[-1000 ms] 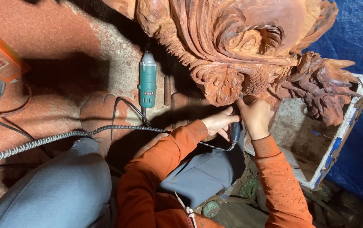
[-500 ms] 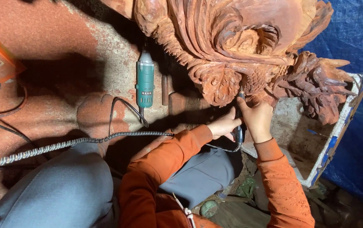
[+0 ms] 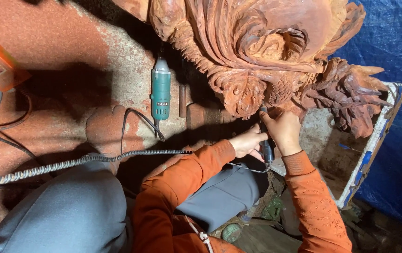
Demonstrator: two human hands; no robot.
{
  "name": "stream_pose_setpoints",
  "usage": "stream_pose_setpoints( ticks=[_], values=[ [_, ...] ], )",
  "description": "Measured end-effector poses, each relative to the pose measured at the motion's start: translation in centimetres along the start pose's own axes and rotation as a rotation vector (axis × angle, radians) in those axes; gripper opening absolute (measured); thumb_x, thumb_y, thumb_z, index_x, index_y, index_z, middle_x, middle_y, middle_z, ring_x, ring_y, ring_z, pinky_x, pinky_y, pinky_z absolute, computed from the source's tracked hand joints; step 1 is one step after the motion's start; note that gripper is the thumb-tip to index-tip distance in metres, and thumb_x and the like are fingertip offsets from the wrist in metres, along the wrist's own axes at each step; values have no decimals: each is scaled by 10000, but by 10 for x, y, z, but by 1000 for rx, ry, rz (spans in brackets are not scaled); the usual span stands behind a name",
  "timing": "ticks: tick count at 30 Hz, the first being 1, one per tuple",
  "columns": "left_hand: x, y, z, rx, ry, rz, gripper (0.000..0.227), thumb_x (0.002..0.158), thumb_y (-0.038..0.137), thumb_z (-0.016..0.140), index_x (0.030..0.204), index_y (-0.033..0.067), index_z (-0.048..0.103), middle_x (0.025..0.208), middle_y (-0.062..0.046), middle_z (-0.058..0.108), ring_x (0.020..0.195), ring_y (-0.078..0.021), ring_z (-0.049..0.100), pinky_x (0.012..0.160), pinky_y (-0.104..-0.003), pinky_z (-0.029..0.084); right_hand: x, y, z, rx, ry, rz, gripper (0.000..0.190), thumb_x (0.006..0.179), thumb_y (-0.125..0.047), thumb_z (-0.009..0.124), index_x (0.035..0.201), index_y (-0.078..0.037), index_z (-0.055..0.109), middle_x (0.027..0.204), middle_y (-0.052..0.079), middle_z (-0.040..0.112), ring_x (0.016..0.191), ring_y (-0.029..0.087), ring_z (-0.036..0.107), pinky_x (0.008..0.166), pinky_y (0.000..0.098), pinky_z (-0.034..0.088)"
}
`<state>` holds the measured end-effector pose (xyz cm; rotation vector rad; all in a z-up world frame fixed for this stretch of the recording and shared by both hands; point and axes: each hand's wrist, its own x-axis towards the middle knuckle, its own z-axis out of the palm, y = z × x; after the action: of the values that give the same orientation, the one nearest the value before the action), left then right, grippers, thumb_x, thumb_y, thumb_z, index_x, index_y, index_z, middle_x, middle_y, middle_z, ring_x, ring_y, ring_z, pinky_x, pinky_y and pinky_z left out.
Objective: Carving and detailing an intricate wooden sculpture using a rotary tool while sitting on the floor.
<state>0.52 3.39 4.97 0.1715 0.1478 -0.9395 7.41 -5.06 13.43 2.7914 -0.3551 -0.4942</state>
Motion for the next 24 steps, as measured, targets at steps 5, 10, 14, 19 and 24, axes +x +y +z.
stream_pose_setpoints(
  ticks=[5, 10, 14, 19, 24],
  values=[
    [15, -4, -10, 81, -2, 34, 900, 999, 237, 490, 1577, -17, -151, 1612, -376, -20, 1250, -684, 382, 813, -713, 506, 3, 4, 1, 38, 37, 14, 364, 857, -542, 801, 886, -179, 798, 797, 128, 749, 921, 418, 714, 798, 529, 563],
    [18, -3, -15, 151, -2, 23, 917, 1014, 273, 498, 1577, 17, -180, 1610, -379, -47, 1260, -726, 312, 829, -729, 486, -2, -2, 1, 93, 65, 23, 330, 896, -490, 799, 884, -160, 795, 809, 116, 753, 923, 410, 718, 796, 510, 557],
    [23, -9, -18, 100, 10, 7, 916, 1012, 287, 500, 1580, 1, -159, 1579, -427, 70, 1241, -671, 417, 819, -710, 499, 3, -4, 4, 21, 28, 29, 366, 876, -541, 780, 899, -177, 801, 819, 139, 755, 920, 424, 716, 794, 527, 564],
    [16, -4, -18, 58, 5, -14, 881, 1014, 240, 490, 1592, 4, -131, 1531, -455, 178, 1184, -645, 494, 784, -686, 540, 5, -4, 5, -38, -14, 28, 406, 871, -582, 743, 945, -188, 806, 868, 104, 771, 962, 405, 717, 829, 518, 565],
    [26, -8, -25, 206, 32, 24, 918, 991, 255, 501, 1579, -3, -155, 1595, -415, 42, 1228, -681, 411, 784, -688, 532, 0, -1, 4, 10, 44, 10, 384, 895, -540, 749, 939, -163, 806, 852, 156, 763, 963, 437, 708, 843, 557, 553]
  ],
)
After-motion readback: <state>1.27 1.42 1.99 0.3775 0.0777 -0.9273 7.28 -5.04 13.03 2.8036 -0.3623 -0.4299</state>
